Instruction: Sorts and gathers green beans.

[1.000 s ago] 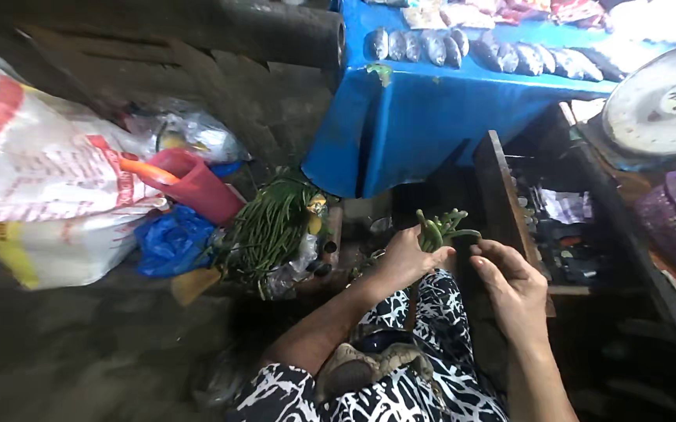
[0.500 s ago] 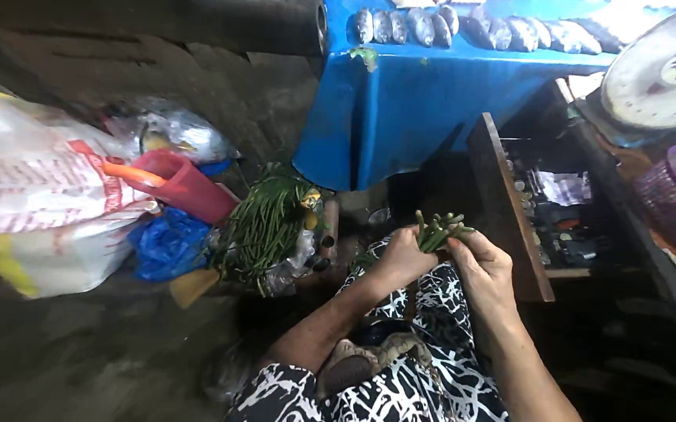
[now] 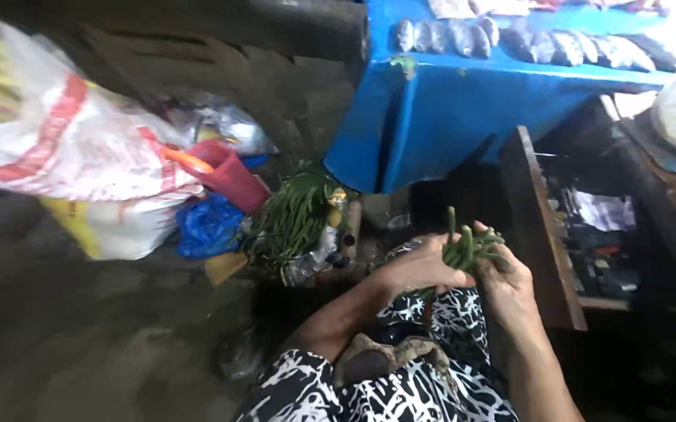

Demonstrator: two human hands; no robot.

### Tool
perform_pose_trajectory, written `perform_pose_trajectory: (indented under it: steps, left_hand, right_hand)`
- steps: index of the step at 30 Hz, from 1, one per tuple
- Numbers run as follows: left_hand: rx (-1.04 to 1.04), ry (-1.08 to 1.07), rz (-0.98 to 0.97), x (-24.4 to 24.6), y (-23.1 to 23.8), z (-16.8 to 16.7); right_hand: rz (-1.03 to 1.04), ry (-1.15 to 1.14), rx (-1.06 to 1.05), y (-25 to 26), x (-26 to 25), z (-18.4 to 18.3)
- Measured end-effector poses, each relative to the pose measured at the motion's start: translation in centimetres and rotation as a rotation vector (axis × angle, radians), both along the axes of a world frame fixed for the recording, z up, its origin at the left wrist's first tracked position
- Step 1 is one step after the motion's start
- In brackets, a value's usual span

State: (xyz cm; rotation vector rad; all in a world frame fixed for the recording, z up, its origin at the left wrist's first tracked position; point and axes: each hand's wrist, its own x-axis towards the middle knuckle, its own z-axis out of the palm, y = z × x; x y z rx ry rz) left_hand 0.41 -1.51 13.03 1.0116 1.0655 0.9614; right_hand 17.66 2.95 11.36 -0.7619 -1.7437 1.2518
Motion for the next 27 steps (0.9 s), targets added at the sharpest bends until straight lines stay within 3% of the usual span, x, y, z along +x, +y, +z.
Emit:
perform_pose_trajectory:
  steps: [5,10,14,19,22,25,27]
  left_hand:
    - [-0.064,-0.16,0.03,-0.1,-0.2,-0.6]
    - [-0.053,-0.045,0.102,-0.4,0.3,0.3]
    - [0.024,0.188,0.111,-0.3,0.5,0.5]
    - [0.211,0.682,0.008,1.4,1.5,-0.5]
    - [0.303,0.776,-0.018,2.4,1.1,-1.9]
    - [0.442,0.721,-0.048,2.7,-0.1,-3.0]
    - [0.337,0.834,-0.081,2.8,-0.7,-1.8]
  right_hand:
    - [0.09,0.196,-0.127,0.4,0.7,-0.1]
    - [0.181,0.402,-0.344,0.5,1.9,0.1]
    - [0.25,0.446,-0.393,0.2,2.5,0.6]
    - [0.318,0.481,-0.396,-0.1,3.6,1.4]
    - [0.323,0.523,-0.354,-0.3,4.3,2.5]
    - [0.399,0.315,-0.212,-1.7,4.9,4.5]
    - [0.521,-0.006,-0.064,-3.2,4.6,6.0]
